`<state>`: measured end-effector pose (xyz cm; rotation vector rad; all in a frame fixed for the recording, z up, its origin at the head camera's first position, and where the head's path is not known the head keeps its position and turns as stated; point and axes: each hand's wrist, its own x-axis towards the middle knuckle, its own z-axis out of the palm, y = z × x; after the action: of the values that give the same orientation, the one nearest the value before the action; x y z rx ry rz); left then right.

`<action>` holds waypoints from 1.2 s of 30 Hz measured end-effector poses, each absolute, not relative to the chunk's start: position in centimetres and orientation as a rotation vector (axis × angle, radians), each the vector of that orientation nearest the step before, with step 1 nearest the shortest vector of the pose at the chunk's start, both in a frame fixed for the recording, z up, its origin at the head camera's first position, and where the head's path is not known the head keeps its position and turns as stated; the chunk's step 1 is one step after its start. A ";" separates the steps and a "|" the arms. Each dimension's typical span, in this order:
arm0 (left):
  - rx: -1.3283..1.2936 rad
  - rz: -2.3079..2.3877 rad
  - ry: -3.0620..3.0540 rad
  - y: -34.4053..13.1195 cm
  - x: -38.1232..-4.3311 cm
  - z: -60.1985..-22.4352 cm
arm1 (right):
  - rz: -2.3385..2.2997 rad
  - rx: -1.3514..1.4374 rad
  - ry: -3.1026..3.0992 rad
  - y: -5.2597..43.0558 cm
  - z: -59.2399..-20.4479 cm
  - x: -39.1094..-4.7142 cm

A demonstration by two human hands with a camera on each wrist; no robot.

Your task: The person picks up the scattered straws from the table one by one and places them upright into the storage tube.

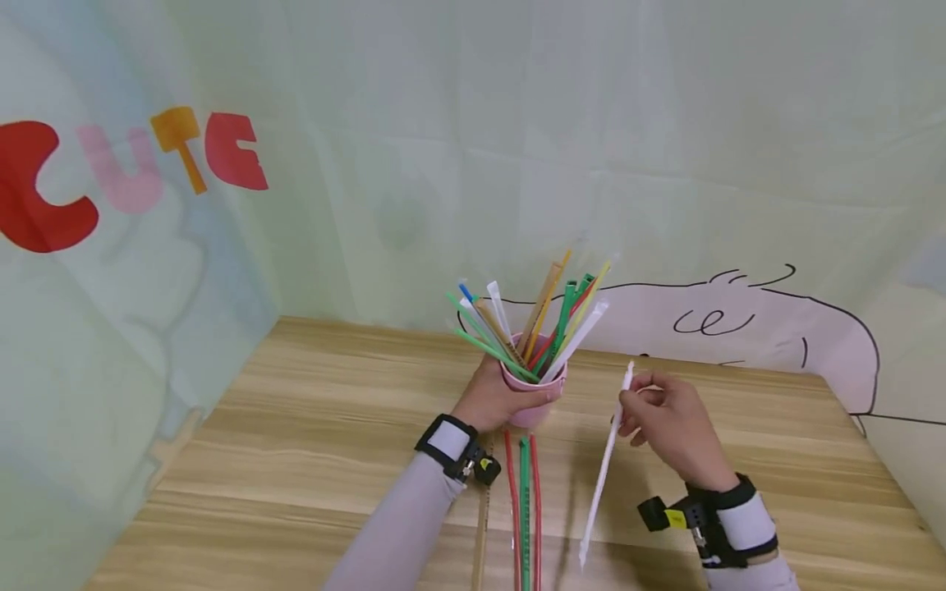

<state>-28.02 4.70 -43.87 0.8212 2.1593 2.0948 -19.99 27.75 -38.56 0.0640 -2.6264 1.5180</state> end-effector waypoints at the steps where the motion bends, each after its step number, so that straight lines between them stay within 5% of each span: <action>1: 0.824 2.094 2.160 4.7 -28.0 -43.9 | 1.541 0.065 -2.569 28.0 -37.9 -20.0; 10: 0.835 2.070 2.199 4.7 -28.0 -44.0 | 1.691 0.081 -1.983 28.7 -32.0 -20.1; 15: 0.824 2.076 2.200 4.6 -28.4 -44.6 | 1.381 0.119 -2.073 27.6 -31.1 -20.8; 36: 0.793 2.009 2.266 5.1 -30.0 -46.8 | 1.119 0.086 -2.432 22.5 -38.9 -24.4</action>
<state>-29.99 5.14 -46.82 0.7927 2.2663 2.0093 -24.38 22.54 -38.93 0.0860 -2.4320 1.1193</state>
